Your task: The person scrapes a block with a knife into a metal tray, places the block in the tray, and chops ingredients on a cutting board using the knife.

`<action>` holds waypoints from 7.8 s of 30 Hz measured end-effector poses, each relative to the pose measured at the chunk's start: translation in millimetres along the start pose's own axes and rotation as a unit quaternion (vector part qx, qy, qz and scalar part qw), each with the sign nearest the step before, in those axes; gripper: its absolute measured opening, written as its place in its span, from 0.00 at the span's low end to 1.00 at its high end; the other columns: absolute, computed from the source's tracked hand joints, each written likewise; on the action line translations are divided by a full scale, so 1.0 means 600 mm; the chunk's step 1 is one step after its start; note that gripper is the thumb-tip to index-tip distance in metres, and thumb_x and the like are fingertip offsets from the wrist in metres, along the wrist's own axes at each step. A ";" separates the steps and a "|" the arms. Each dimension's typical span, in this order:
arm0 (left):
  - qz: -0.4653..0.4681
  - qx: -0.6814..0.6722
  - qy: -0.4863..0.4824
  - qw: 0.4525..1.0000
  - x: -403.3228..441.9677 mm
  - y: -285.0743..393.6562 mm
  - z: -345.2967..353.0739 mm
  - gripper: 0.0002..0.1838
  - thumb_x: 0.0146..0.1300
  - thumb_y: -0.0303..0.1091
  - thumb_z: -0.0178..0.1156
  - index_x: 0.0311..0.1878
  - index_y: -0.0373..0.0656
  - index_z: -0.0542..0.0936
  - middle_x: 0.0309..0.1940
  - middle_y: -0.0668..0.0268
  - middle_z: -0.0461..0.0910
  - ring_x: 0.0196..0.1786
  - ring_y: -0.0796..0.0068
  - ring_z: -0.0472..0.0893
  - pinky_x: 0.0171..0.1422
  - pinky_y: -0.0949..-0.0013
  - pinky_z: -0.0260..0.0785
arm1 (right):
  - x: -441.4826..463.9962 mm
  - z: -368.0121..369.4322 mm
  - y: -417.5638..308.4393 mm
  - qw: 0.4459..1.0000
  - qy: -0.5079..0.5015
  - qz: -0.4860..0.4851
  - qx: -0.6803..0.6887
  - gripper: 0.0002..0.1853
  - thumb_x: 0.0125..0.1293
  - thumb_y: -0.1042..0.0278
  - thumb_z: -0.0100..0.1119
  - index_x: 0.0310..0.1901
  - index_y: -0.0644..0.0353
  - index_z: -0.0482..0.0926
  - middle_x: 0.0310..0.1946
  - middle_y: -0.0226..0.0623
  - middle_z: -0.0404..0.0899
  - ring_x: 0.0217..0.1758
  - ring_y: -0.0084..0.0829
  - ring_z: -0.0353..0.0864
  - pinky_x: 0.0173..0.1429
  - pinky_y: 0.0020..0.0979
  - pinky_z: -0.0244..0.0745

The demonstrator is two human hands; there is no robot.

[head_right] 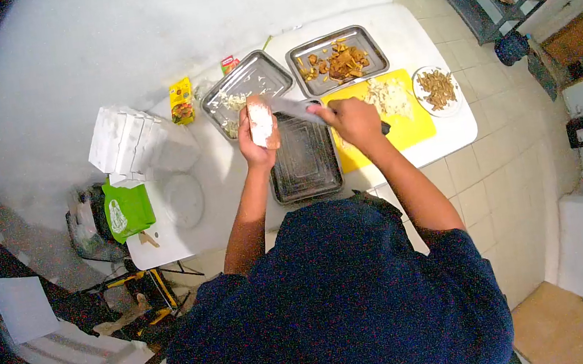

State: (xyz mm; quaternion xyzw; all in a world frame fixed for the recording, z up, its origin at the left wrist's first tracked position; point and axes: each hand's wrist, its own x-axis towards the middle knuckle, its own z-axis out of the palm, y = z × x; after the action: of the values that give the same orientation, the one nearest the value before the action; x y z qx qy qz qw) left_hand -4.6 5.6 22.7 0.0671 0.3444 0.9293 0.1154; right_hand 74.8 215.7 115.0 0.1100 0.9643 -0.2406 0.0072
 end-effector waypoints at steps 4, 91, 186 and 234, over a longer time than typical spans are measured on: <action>0.058 0.020 0.056 0.997 0.006 -0.005 0.025 0.24 0.72 0.43 0.45 0.66 0.42 0.70 0.57 0.61 0.78 0.53 0.65 0.80 0.55 0.61 0.75 | -0.012 0.026 0.003 0.999 -0.003 -0.036 -0.001 0.39 0.65 0.24 0.45 0.26 0.57 0.85 0.19 0.48 0.80 0.27 0.52 0.82 0.32 0.48 0.75; -0.004 0.006 0.016 1.000 0.010 -0.005 0.001 0.24 0.70 0.45 0.44 0.65 0.43 0.69 0.53 0.63 0.77 0.47 0.66 0.80 0.46 0.64 0.77 | 0.018 0.021 0.018 1.000 0.011 0.011 0.009 0.39 0.65 0.24 0.45 0.24 0.56 0.84 0.20 0.48 0.80 0.27 0.52 0.83 0.32 0.49 0.76; -0.004 0.000 0.024 1.000 0.020 0.009 0.036 0.25 0.73 0.45 0.41 0.67 0.44 0.68 0.54 0.63 0.79 0.48 0.68 0.81 0.45 0.65 0.76 | 0.020 0.017 0.000 0.999 -0.023 -0.035 -0.006 0.39 0.64 0.22 0.46 0.25 0.56 0.84 0.20 0.48 0.80 0.28 0.51 0.83 0.32 0.49 0.75; 0.001 -0.018 0.037 0.999 0.012 0.002 0.025 0.24 0.72 0.41 0.41 0.66 0.39 0.69 0.54 0.62 0.78 0.52 0.68 0.80 0.55 0.64 0.74 | 0.015 0.016 -0.014 0.997 -0.032 -0.074 -0.021 0.39 0.62 0.21 0.46 0.28 0.53 0.86 0.20 0.49 0.80 0.28 0.50 0.84 0.32 0.48 0.77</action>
State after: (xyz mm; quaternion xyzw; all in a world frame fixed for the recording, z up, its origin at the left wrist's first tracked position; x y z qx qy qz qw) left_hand -8.5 15.9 35.4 0.0313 0.3316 0.9373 0.1026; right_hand 64.0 205.8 109.5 0.0303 0.9740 -0.2235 0.0225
